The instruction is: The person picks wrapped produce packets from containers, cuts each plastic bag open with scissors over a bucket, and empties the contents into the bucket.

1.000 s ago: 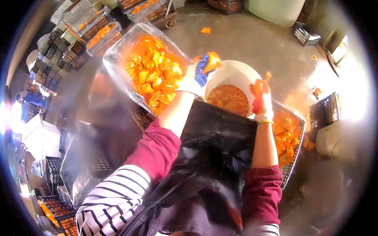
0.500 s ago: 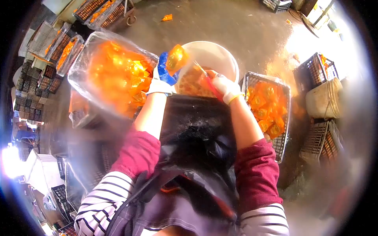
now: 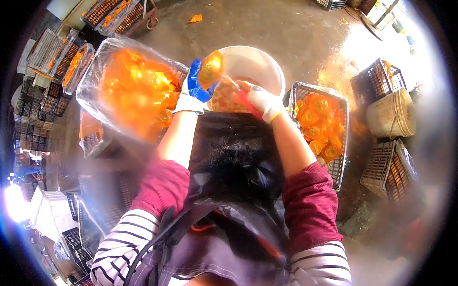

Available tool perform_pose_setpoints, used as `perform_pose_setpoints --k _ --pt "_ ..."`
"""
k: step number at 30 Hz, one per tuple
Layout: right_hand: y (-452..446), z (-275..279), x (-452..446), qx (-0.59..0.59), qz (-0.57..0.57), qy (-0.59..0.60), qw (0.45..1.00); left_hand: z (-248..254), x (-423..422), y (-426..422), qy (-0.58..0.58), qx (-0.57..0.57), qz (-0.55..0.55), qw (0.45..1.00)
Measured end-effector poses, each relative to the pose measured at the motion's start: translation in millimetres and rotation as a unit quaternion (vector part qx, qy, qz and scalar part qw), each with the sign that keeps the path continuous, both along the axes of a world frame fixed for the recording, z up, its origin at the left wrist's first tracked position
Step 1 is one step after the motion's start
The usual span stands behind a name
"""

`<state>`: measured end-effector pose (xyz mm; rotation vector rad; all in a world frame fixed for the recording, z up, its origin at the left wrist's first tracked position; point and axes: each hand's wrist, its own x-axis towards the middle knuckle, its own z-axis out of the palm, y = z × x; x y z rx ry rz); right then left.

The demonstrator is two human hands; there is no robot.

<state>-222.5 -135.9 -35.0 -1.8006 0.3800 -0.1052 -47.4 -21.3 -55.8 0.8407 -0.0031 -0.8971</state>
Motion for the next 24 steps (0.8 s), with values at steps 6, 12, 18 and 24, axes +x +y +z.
perform_pose_setpoints --k 6,12,18,24 --pt "-7 -20 3 0.255 -0.059 0.016 0.965 -14 7 2 -0.057 0.001 -0.038 0.998" --pt "-8 -9 4 0.108 -0.091 0.094 0.985 4 -9 0 -0.067 -0.038 -0.03 0.997" --pt "-14 -29 1 -0.019 -0.093 0.019 0.995 -12 -11 -10 -0.118 -0.002 -0.039 0.992" --pt "-43 42 -44 -0.132 -0.089 0.102 0.982 16 -21 -52 -0.269 0.029 -0.147 0.951"
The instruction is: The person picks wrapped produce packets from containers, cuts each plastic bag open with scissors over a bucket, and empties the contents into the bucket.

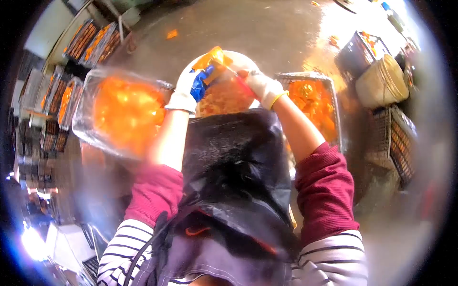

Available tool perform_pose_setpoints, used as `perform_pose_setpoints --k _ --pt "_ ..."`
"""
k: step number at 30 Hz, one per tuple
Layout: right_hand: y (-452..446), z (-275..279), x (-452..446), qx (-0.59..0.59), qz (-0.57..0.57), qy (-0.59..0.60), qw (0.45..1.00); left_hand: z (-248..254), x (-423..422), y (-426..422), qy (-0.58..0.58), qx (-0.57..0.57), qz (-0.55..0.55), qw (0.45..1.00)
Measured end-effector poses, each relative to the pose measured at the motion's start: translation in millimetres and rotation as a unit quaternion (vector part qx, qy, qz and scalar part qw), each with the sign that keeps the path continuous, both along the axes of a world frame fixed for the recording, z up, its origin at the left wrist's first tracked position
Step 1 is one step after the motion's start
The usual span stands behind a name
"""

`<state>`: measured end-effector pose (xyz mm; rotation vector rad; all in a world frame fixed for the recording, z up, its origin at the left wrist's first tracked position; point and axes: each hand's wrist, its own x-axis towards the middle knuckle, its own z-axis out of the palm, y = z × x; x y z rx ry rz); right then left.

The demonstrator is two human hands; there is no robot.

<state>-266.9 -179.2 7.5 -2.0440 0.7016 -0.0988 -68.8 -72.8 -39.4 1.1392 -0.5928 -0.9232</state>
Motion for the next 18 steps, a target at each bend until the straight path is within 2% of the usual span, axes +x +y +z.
perform_pose_setpoints --k 2,3,4,5,7,8,9,11,12,13,15,16,17,18 --pt "-13 10 -26 0.113 -0.047 -0.043 0.992 52 -39 -13 -0.074 0.089 -0.038 0.993" --pt "-15 14 -45 0.073 -0.079 -0.036 0.994 77 -58 -19 -0.112 0.13 -0.06 0.983" --pt "-14 18 -66 0.032 -0.11 -0.028 0.993 75 -72 -34 -0.132 0.136 -0.08 0.979" --pt "-15 11 -85 0.061 -0.146 -0.024 0.987 73 -86 -49 -0.153 0.14 -0.1 0.973" --pt "-23 -35 -124 0.006 -0.157 -0.092 0.983 43 -112 -78 -0.271 0.194 -0.126 0.934" --pt "-25 -61 -144 -0.01 -0.169 -0.134 0.977 23 -125 -91 -0.308 0.174 -0.156 0.922" --pt "-21 -73 -159 -0.013 -0.188 -0.075 0.979 8 -142 -99 -0.195 0.171 -0.188 0.947" --pt "-21 -104 -192 -0.122 -0.121 -0.061 0.983 -19 -174 -110 0.038 0.172 -0.237 0.956" --pt "-14 -97 -196 -0.051 -0.169 -0.05 0.983 -32 -187 -113 0.065 0.175 -0.216 0.958" --pt "-7 -91 -200 0.016 -0.221 -0.042 0.974 -49 -196 -112 -0.057 0.129 -0.208 0.968" --pt "-4 -114 -208 0.116 -0.25 -0.057 0.96 -73 -206 -118 -0.132 0.106 -0.19 0.967" --pt "0 -122 -210 0.171 -0.256 -0.064 0.949 -73 -211 -123 -0.086 0.137 -0.18 0.97" --pt "3 -148 -210 0.239 -0.266 -0.176 0.917 -73 -216 -126 -0.039 0.168 -0.168 0.971" --pt "2 -150 -208 0.233 -0.258 -0.182 0.92 -78 -218 -128 -0.114 0.188 -0.186 0.958"
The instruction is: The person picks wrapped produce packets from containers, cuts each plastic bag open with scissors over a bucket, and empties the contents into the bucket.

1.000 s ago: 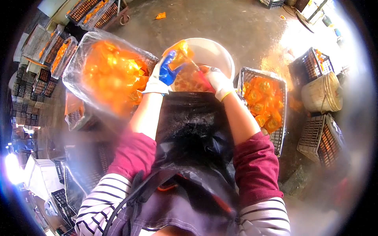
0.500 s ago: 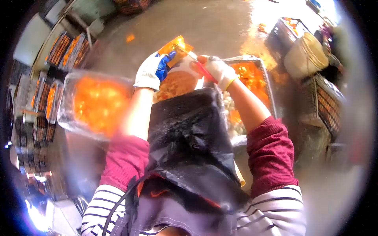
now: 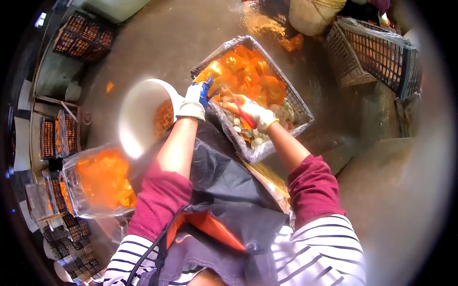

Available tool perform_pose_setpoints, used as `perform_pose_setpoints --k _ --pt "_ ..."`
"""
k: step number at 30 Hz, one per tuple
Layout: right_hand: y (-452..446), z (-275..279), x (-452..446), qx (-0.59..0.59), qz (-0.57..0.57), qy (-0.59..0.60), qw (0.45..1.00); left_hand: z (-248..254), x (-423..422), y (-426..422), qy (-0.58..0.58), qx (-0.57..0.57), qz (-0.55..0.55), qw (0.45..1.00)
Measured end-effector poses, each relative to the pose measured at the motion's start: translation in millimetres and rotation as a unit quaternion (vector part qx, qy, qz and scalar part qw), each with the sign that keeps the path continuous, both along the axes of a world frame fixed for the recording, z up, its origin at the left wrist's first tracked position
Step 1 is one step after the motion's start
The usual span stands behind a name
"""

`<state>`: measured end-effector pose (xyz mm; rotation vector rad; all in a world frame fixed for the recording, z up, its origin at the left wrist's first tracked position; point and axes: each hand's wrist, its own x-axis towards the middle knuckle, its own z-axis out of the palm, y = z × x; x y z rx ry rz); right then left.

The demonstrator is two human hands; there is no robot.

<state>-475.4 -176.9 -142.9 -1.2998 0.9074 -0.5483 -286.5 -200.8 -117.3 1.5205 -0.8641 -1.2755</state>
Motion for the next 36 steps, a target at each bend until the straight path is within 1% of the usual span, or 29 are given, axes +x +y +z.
perform_pose_setpoints --k 1,4,5,8,9,10,11,12,13,14,16,17,18,19,22,23,26,27,29,31,32,33,34,35,36 --pt "0 -2 1 0.024 -0.01 -0.01 1.0 -3 0 -1 -0.073 0.01 -0.033 0.997" --pt "-4 -1 -3 0.114 -0.015 -0.006 0.993 -34 1 -5 -0.092 -0.048 -0.074 0.992" --pt "-3 4 -4 0.121 -0.024 -0.004 0.992 -68 14 -10 -0.092 -0.141 -0.105 0.98" --pt "-7 -10 -10 0.163 0.002 0.028 0.986 -47 8 -11 -0.254 -0.032 -0.143 0.956" --pt "-6 -9 -8 0.151 -0.002 0.064 0.986 -53 13 -12 -0.393 -0.06 -0.204 0.895" --pt "-5 -22 -4 0.13 -0.021 0.019 0.991 -54 14 -12 -0.52 -0.088 -0.262 0.809" --pt "-4 -43 1 0.108 -0.043 -0.025 0.993 -55 12 -11 -0.503 -0.07 -0.274 0.817" --pt "-3 -54 3 0.086 -0.064 -0.069 0.992 -76 11 -12 -0.411 -0.051 -0.239 0.878" --pt "-4 -50 1 0.112 -0.053 -0.095 0.988 -110 16 -15 -0.314 -0.031 -0.2 0.928" --pt "-5 -54 0 0.125 -0.041 -0.074 0.989 -111 17 -15 -0.278 -0.021 -0.197 0.94" --pt "-8 -58 -3 0.15 -0.013 -0.03 0.988 -113 19 -13 -0.205 0.0 -0.185 0.961" --pt "-6 -60 -4 0.141 -0.013 -0.024 0.99 -114 21 -13 -0.198 -0.009 -0.187 0.962" --pt "-2 -55 -5 0.132 -0.012 -0.019 0.991 -111 19 -11 -0.171 0.005 -0.171 0.97" --pt "0 -51 -6 0.124 -0.012 -0.014 0.992 -97 14 -9 -0.143 0.018 -0.155 0.977" --pt "3 -47 -8 0.133 -0.008 0.043 0.99 -49 -7 1 0.004 0.127 -0.048 0.991" --pt "4 -44 -8 0.131 -0.01 0.043 0.99 -64 1 -2 -0.107 0.109 -0.09 0.984" --pt "7 -35 -6 0.127 -0.011 0.04 0.991 -32 -10 6 0.052 0.114 -0.036 0.991" --pt "7 -35 -6 0.127 -0.009 0.039 0.991 -40 -5 3 -0.028 0.103 -0.07 0.992" --pt "7 -38 -6 0.126 -0.006 0.039 0.991 -66 10 -2 -0.187 0.08 -0.137 0.969" --pt "7 -50 -3 0.122 -0.003 0.042 0.992 -68 7 -1 -0.131 0.085 -0.106 0.982" --pt "8 -56 0 0.134 -0.021 0.016 0.991 -69 6 0 -0.103 0.088 -0.09 0.987" --pt "9 -58 4 0.146 -0.039 -0.01 0.988 -73 9 -1 -0.237 0.031 -0.17 0.956" --pt "10 -60 6 0.158 -0.057 -0.036 0.985 -76 14 -2 -0.364 -0.026 -0.245 0.898" --pt "8 -60 3 0.162 -0.044 -0.029 0.985 -79 18 -3 -0.481 -0.084 -0.313 0.815" --pt "4 -50 -1 0.166 -0.03 -0.021 0.985 -83 22 -4 -0.479 -0.097 -0.313 0.814"
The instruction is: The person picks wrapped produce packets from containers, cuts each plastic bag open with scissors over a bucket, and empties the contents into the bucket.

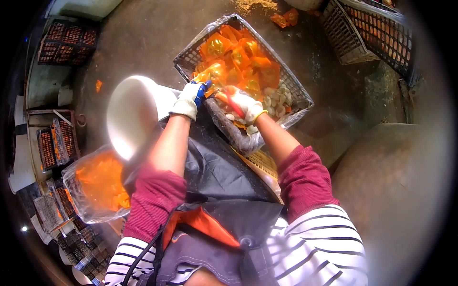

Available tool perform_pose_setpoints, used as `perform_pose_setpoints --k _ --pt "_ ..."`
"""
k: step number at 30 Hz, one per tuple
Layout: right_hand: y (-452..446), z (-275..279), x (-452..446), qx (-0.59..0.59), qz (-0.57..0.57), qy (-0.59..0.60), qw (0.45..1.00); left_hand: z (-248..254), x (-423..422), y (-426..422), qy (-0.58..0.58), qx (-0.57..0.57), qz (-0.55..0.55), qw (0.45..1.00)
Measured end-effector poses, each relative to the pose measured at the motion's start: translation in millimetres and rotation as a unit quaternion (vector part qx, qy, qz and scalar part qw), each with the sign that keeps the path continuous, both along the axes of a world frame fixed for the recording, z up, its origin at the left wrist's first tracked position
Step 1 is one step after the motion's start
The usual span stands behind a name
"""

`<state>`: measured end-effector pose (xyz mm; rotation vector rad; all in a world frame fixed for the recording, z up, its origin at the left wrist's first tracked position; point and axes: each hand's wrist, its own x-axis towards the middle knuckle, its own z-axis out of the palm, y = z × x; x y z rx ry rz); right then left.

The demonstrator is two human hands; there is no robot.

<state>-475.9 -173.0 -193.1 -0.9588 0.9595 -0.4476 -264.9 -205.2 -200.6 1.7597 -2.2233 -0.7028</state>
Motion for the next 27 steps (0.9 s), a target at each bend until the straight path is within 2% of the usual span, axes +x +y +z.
perform_pose_setpoints --k 2,3,4,5,8,9,11,12,14,15,16,17,20,21,22,23,24,25,26,27 --pt "-4 21 -5 0.005 0.018 0.023 1.0 -6 5 0 0.009 -0.02 -0.013 1.0" --pt "-4 32 -7 0.007 0.022 0.042 0.999 -2 0 3 0.122 0.045 0.087 0.988" --pt "-3 37 -8 0.008 0.025 0.061 0.998 6 -9 7 0.231 0.109 0.183 0.949" --pt "-8 30 -13 -0.007 0.066 0.099 0.993 16 -16 8 0.333 0.17 0.275 0.886" --pt "-11 -1 -17 -0.071 0.034 0.059 0.995 34 -20 3 0.155 0.194 0.25 0.936" --pt "-6 38 -17 -0.18 0.026 0.04 0.982 32 -20 2 0.091 0.18 0.208 0.957" --pt "-11 32 -24 -0.231 0.077 0.156 0.957 26 -18 -2 -0.038 0.145 0.12 0.981" --pt "-15 26 -28 -0.254 0.103 0.212 0.938 25 -17 -1 -0.002 0.137 0.13 0.982" --pt "-18 1 -30 -0.122 0.075 0.158 0.977 22 -16 1 0.071 0.119 0.151 0.979" --pt "-17 12 -31 -0.066 0.059 0.136 0.987 17 -16 2 0.231 0.147 0.221 0.936" --pt "-15 20 -31 -0.009 0.043 0.113 0.993 12 -19 2 0.384 0.171 0.284 0.862" --pt "-12 24 -30 -0.06 0.038 0.125 0.99 7 -21 1 0.523 0.189 0.337 0.759" --pt "-6 32 -20 -0.018 -0.006 0.051 0.999 24 -26 7 0.571 0.299 0.34 0.685" --pt "-5 35 -18 0.011 -0.006 0.035 0.999 40 -33 11 0.578 0.269 0.352 0.685" --pt "-3 26 -16 0.0 -0.025 -0.01 1.0 38 -27 9 0.417 0.213 0.268 0.842" --pt "0 9 -12 -0.012 -0.044 -0.054 0.998 34 -16 5 0.231 0.145 0.168 0.947" --pt "1 6 -10 -0.024 -0.063 -0.097 0.993 32 -18 6 0.285 0.158 0.206 0.923" --pt "-6 5 -15 -0.119 -0.004 -0.01 0.993 30 -20 7 0.34 0.166 0.245 0.893" --pt "-6 5 -20 -0.204 0.008 0.063 0.977 28 -22 8 0.392 0.17 0.283 0.859" --pt "-7 13 -24 -0.285 0.02 0.136 0.949 29 -23 7 0.388 0.176 0.299 0.854"
